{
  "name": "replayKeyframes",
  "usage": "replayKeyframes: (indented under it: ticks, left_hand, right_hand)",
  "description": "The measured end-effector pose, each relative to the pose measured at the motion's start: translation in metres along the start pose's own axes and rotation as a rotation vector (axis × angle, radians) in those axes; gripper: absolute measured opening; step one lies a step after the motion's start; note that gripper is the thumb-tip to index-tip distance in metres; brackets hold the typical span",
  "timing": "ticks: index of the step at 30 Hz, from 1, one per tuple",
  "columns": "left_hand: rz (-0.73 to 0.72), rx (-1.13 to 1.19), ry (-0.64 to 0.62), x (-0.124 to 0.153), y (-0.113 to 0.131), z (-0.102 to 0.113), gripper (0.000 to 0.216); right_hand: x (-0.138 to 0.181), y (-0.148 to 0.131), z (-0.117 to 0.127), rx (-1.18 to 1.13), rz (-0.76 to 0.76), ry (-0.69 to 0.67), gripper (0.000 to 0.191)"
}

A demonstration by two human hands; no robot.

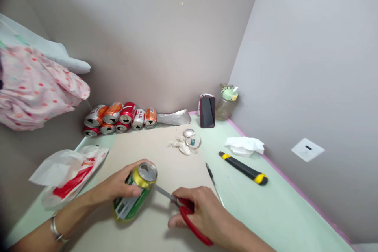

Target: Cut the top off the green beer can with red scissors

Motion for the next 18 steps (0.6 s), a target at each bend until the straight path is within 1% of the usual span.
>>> replayKeyframes:
  ticks: [4,8,9,12,13,14,15,16,18]
  left_hand:
    - [0.015,-0.071,0.134,0.001,0.005,0.000,0.047]
    - [0.006,-0.132,0.272,0.003,0.011,-0.007,0.040]
    - [0.005,-0.165,0.325,0.003,0.012,-0.010,0.040]
    - [-0.004,-0.315,0.547,0.005,0.010,-0.014,0.046]
    - [-0.011,-0.351,0.608,0.005,0.009,-0.014,0.049]
    - [-0.016,-0.364,0.640,0.005,0.009,-0.015,0.051]
    - [-0.017,-0.349,0.630,0.005,0.009,-0.014,0.051]
    - [-0.015,-0.311,0.578,0.005,0.009,-0.014,0.050]
    - [0.003,-0.192,0.395,0.003,0.009,-0.012,0.046]
  right_hand:
    - [-0.001,0.001,-0.001,0.120,-0.021,0.069,0.051]
    - [0.001,0.001,-0.001,0.252,-0.023,0.119,0.043]
    - [0.002,0.001,-0.001,0.282,-0.033,0.122,0.041]
    - [0.003,0.005,0.000,0.356,-0.058,0.138,0.034]
    - [0.003,0.006,0.001,0.367,-0.054,0.143,0.032]
    - [0.002,0.007,0.002,0.367,-0.040,0.146,0.032]
    - [0.001,0.008,0.003,0.354,-0.022,0.145,0.033]
    - [-0.001,0.007,0.004,0.330,-0.001,0.140,0.035]
    - [-0.002,0.004,0.007,0.260,0.037,0.115,0.040]
Point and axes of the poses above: each hand's wrist, its own x-axis away from the middle knuckle, its own z-axis out of the back of the hand, y = z × x, the point moved 3 cm from there along -x, towards the middle knuckle, and after that the axes turned 12 degrees about z, right-handed, at the moved point
